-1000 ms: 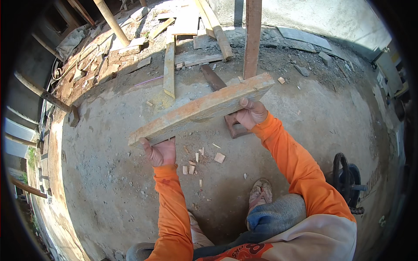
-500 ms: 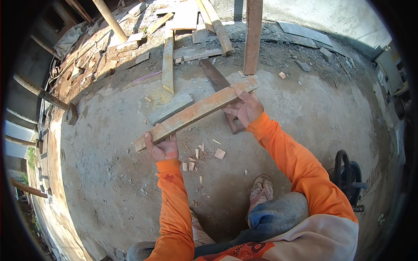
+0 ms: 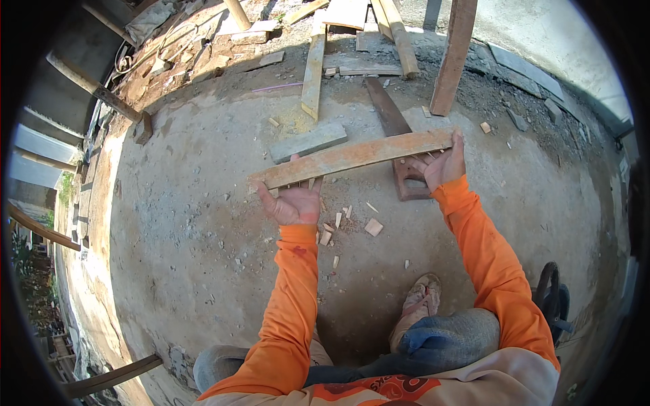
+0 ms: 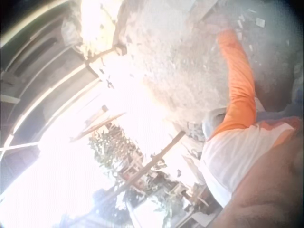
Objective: Sawing a piece of wood to length and then using a large knife to whittle and shape one end.
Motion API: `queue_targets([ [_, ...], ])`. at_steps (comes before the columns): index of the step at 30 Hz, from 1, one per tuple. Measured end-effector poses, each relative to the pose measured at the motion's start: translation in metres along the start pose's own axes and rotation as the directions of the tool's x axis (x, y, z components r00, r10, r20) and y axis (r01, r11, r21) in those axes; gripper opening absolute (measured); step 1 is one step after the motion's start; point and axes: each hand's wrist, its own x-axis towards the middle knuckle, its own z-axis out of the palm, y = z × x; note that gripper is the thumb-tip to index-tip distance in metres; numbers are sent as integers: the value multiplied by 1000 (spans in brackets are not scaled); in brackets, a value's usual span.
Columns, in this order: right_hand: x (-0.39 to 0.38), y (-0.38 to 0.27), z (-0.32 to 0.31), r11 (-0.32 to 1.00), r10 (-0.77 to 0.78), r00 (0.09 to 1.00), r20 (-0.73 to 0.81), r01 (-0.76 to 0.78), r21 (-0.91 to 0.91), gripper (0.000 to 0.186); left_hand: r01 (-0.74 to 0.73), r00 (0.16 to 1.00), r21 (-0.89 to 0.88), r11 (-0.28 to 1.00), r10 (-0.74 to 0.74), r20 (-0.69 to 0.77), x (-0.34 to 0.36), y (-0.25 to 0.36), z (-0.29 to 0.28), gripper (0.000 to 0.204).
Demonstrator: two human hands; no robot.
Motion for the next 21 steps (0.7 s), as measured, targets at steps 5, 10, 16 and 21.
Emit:
queue_targets([
  [5,13,-3,-18,948,128,951,-281,-201,-247,71,-9,1000,169,986,11,-8,-7,-5,14,84],
  [10,8,2,-17,806,203,876,-437,-404,-434,61,37,966,581,813,119,-229,0,2,6,64],
  [16,20,10,-31,839,140,930,-338,-293,-458,48,248,858,525,814,67,-510,3,-1,-7,50],
  [21,22,11,-26,848,146,915,-376,-311,-429,39,168,893,476,863,72,-445,4,-7,-16,46],
])
